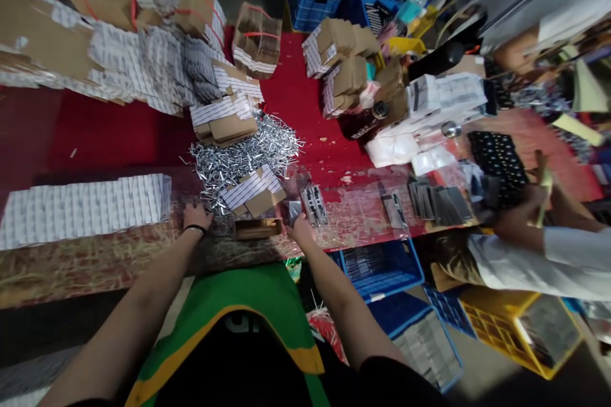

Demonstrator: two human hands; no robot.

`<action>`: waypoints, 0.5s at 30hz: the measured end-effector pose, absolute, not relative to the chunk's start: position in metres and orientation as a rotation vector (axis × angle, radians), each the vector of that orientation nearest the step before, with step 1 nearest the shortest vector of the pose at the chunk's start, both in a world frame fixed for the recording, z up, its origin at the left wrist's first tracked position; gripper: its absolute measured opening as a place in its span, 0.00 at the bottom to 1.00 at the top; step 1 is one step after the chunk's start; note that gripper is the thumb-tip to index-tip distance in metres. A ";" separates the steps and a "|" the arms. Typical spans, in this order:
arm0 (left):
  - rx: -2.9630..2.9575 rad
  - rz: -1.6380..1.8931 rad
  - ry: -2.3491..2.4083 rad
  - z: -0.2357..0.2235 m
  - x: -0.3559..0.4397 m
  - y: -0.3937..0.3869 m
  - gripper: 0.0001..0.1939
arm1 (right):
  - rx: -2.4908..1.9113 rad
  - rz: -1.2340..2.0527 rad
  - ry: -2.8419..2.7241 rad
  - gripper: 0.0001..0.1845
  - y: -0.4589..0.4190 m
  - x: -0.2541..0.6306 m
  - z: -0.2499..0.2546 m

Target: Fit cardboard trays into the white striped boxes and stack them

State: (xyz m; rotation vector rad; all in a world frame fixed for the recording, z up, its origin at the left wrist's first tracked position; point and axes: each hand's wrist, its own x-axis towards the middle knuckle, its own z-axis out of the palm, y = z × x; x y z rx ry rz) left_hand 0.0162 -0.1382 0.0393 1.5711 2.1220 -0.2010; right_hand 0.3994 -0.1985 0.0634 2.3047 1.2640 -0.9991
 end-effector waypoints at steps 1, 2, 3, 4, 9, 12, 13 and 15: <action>1.566 -0.235 2.103 0.036 0.017 -0.133 0.25 | 2.301 -1.018 1.239 0.51 -0.201 0.399 0.064; 1.559 -0.249 2.089 0.033 0.017 -0.128 0.22 | 2.298 -1.026 1.229 0.51 -0.204 0.398 0.064; 1.558 -0.238 2.074 0.032 0.015 -0.124 0.19 | 2.299 -1.018 1.233 0.49 -0.207 0.397 0.065; 1.571 -0.228 2.044 0.031 0.012 -0.121 0.17 | 2.303 -1.002 1.242 0.48 -0.210 0.396 0.065; 1.728 -0.134 1.835 0.036 -0.023 -0.131 0.07 | 2.351 -0.994 1.249 0.42 -0.224 0.388 0.068; 1.784 -0.074 1.816 0.045 -0.040 -0.157 0.08 | 2.407 -1.053 1.213 0.44 -0.227 0.387 0.069; 1.796 -0.039 1.835 0.047 -0.039 -0.167 0.09 | 2.427 -1.081 1.201 0.46 -0.228 0.388 0.070; 1.826 0.076 1.868 0.051 -0.028 -0.187 0.12 | 2.471 -1.141 1.213 0.48 -0.231 0.391 0.073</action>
